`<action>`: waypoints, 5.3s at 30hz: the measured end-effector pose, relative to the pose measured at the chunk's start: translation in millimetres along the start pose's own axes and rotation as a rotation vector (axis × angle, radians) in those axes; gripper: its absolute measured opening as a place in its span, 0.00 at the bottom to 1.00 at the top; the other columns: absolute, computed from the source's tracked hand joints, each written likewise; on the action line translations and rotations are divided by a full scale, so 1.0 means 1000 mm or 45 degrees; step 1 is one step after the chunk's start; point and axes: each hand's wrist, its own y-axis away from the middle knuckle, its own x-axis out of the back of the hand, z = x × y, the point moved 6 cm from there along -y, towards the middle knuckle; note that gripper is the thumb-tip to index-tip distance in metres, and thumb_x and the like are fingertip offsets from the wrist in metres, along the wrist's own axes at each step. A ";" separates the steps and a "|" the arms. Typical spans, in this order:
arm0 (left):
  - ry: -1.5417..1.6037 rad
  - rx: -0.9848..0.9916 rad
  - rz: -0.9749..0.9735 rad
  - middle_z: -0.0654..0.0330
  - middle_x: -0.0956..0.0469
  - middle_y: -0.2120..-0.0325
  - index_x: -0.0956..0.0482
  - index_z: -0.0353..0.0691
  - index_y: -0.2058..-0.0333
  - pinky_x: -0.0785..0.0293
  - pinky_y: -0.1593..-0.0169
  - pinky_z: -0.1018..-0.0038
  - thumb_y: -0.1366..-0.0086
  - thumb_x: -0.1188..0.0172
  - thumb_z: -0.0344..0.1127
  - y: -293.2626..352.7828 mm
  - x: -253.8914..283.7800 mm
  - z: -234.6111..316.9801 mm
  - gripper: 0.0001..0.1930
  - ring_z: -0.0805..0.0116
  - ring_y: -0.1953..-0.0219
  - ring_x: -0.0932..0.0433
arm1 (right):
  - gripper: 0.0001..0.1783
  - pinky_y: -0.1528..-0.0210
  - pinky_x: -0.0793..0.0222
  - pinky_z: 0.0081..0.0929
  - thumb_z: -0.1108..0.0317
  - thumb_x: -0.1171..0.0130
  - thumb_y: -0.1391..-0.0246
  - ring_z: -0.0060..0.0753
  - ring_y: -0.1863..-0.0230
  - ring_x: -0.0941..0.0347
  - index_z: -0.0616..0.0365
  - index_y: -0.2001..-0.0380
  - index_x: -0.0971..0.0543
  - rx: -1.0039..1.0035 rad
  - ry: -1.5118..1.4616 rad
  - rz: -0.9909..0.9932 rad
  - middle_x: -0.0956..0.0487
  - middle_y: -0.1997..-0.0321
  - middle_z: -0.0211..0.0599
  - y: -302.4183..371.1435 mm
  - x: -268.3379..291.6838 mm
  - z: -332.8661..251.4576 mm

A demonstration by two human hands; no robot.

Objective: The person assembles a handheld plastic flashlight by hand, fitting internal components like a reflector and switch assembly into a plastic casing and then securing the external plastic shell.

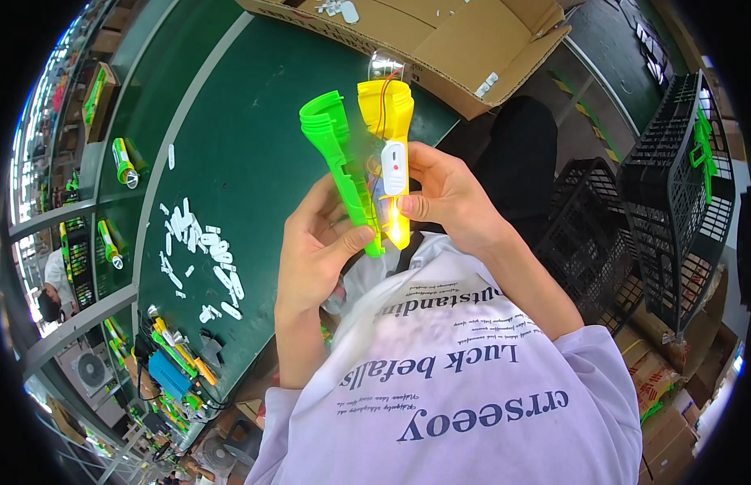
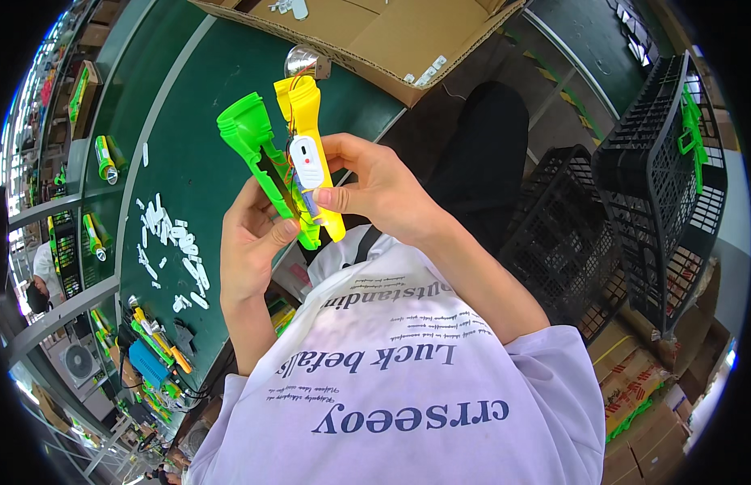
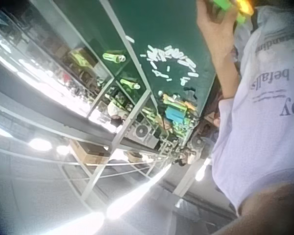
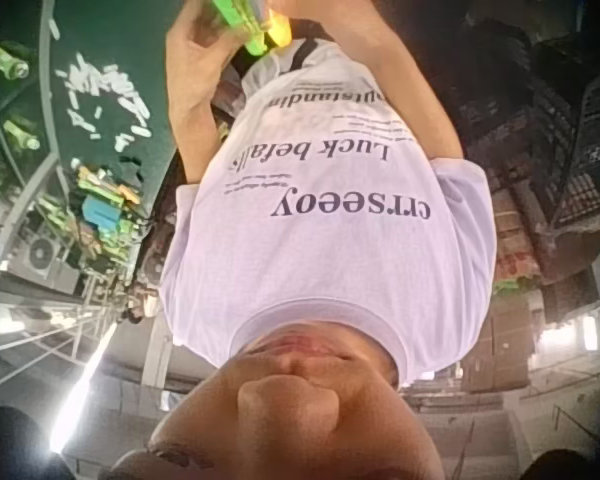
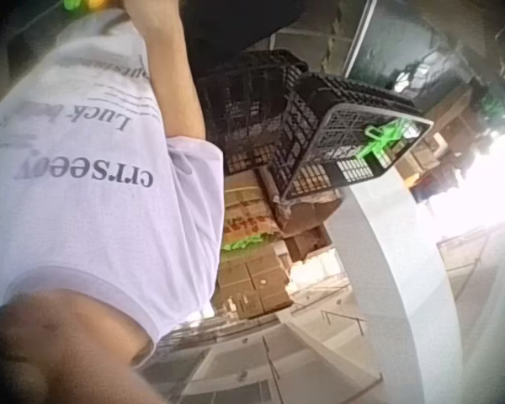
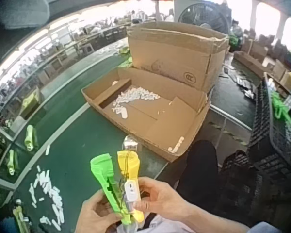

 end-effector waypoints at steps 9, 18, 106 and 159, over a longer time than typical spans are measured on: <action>-0.022 -0.004 0.023 0.48 0.29 0.45 0.37 0.27 0.40 0.23 0.49 0.67 0.45 0.32 0.23 0.001 -0.001 0.000 0.35 0.63 0.47 0.26 | 0.30 0.49 0.26 0.27 0.71 0.29 0.53 0.26 0.52 0.29 0.65 0.47 0.29 0.032 0.106 0.046 0.25 0.55 0.37 -0.002 0.000 0.000; -0.023 -0.044 -0.007 0.48 0.29 0.45 0.36 0.26 0.41 0.23 0.48 0.68 0.46 0.31 0.24 0.003 -0.004 -0.001 0.35 0.64 0.48 0.25 | 0.33 0.48 0.28 0.29 0.80 0.29 0.61 0.26 0.52 0.28 0.63 0.48 0.29 0.114 -0.156 0.012 0.25 0.56 0.35 0.001 -0.003 -0.005; -0.449 -0.040 0.221 0.48 0.21 0.56 0.30 0.30 0.44 0.22 0.49 0.67 0.51 0.32 0.19 0.007 -0.025 0.004 0.32 0.62 0.53 0.20 | 0.30 0.46 0.27 0.30 0.83 0.33 0.59 0.27 0.48 0.28 0.69 0.48 0.26 0.009 0.204 0.018 0.22 0.55 0.38 0.004 0.014 -0.008; -0.818 -0.242 0.546 0.58 0.24 0.74 0.22 0.37 0.63 0.29 0.68 0.69 0.55 0.27 0.44 0.020 0.020 0.010 0.23 0.62 0.74 0.25 | 0.36 0.62 0.28 0.23 0.83 0.34 0.70 0.21 0.63 0.27 0.61 0.51 0.30 -0.114 0.504 -0.076 0.25 0.62 0.29 -0.016 -0.032 0.048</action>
